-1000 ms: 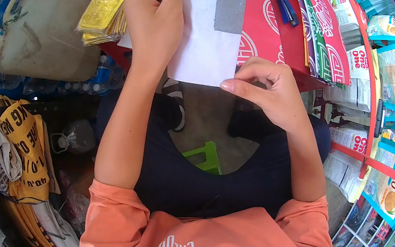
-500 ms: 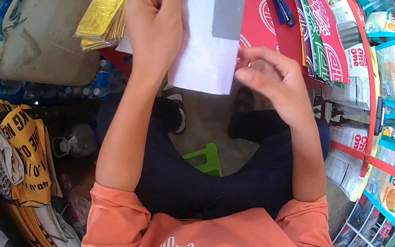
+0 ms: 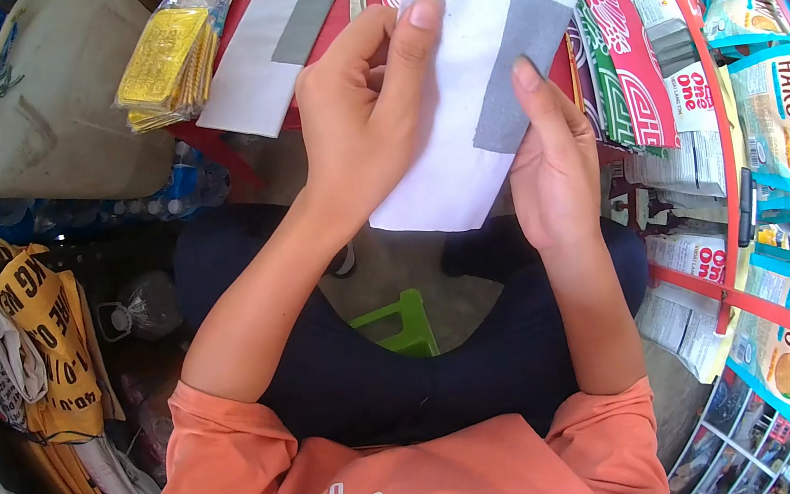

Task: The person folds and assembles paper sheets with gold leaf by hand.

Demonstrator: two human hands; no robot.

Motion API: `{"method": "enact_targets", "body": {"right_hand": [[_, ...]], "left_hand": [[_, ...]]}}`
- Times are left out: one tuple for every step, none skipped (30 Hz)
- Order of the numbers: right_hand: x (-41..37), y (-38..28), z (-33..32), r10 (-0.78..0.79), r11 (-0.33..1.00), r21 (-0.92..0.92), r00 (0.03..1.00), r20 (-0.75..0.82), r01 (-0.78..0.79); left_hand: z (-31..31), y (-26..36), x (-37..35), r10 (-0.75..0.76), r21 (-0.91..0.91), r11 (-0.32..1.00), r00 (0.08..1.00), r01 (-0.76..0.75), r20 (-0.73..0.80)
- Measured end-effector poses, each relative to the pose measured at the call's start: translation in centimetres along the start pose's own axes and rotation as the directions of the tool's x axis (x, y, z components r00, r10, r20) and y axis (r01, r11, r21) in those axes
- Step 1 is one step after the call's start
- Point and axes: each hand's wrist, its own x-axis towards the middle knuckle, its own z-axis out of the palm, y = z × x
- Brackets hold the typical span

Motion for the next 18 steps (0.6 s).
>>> {"method": "enact_targets", "body": {"right_hand": [[0.01,-0.07,0.0,-0.002,0.999,0.041,1.0,-0.01,0.003],[0.08,-0.05,-0.16,-0.01,0.999,0.049,1.0,-0.019,0.011],[0.23,0.0,-0.42,-0.017,0.998,0.057,0.999,-0.029,0.019],[0.32,0.03,-0.56,-0.025,0.997,0.065,0.999,-0.038,0.028],[0.31,-0.1,-0.43,-0.031,0.996,0.08,0.998,-0.054,0.035],[0.32,-0.33,-0.15,-0.036,0.995,0.095,0.997,-0.07,0.042],[0.32,-0.46,0.01,-0.04,0.993,0.109,0.996,-0.085,0.049],[0.4,-0.46,-0.16,-0.032,0.994,0.103,0.996,-0.078,0.04],[0.54,-0.44,-0.49,-0.024,0.995,0.098,0.997,-0.071,0.031],[0.63,-0.45,-0.65,-0.016,0.995,0.092,0.998,-0.063,0.022],[0.55,-0.45,-0.56,-0.018,0.996,0.091,0.999,-0.039,0.022],[0.34,-0.41,-0.4,-0.02,0.996,0.091,1.0,-0.016,0.021],[0.2,-0.33,-0.24,-0.022,0.996,0.09,1.0,0.006,0.021],[0.13,-0.17,-0.12,-0.012,0.998,0.063,1.0,-0.011,0.013],[0.08,0.04,-0.03,-0.003,0.999,0.037,1.0,-0.027,0.004],[0.04,0.14,-0.02,0.006,1.0,0.01,0.999,-0.044,-0.005],[0.06,0.0,0.0,0.005,0.999,0.032,0.999,-0.052,-0.003],[0.16,-0.28,0.05,0.005,0.998,0.055,0.998,-0.059,-0.002]], "left_hand": [[0.03,0.03,0.01,0.004,-0.01,1.0,1.0,-0.004,-0.004],[0.06,0.05,0.0,0.007,-0.005,1.0,1.0,-0.007,-0.005],[0.1,0.09,-0.03,0.011,-0.001,1.0,1.0,-0.011,-0.007],[0.12,0.1,-0.04,0.015,0.003,1.0,1.0,-0.015,-0.008],[0.12,0.07,-0.04,0.019,0.008,1.0,1.0,-0.019,-0.006],[0.08,-0.02,-0.02,0.024,0.013,1.0,1.0,-0.024,-0.004],[0.02,-0.12,0.0,0.029,0.019,0.999,1.0,-0.028,-0.003],[-0.05,-0.27,0.02,0.02,0.009,1.0,1.0,-0.02,0.002],[-0.14,-0.44,0.05,0.012,0.0,1.0,1.0,-0.012,0.007],[-0.18,-0.52,0.1,0.004,-0.009,1.0,1.0,-0.004,0.012],[-0.14,-0.44,0.07,-0.003,-0.008,1.0,1.0,0.003,0.013],[-0.01,-0.28,-0.04,-0.01,-0.008,1.0,1.0,0.01,0.015],[0.13,-0.11,-0.17,-0.018,-0.007,1.0,1.0,0.018,0.018],[0.31,0.07,-0.38,-0.022,0.002,1.0,1.0,0.022,0.023],[0.53,0.27,-0.61,-0.026,0.012,1.0,0.999,0.026,0.027],[0.65,0.36,-0.73,-0.031,0.021,0.999,0.999,0.03,0.031],[0.61,0.27,-0.73,-0.034,0.016,0.999,0.998,0.033,0.043],[0.51,0.11,-0.7,-0.037,0.012,0.999,0.998,0.036,0.056]]}}
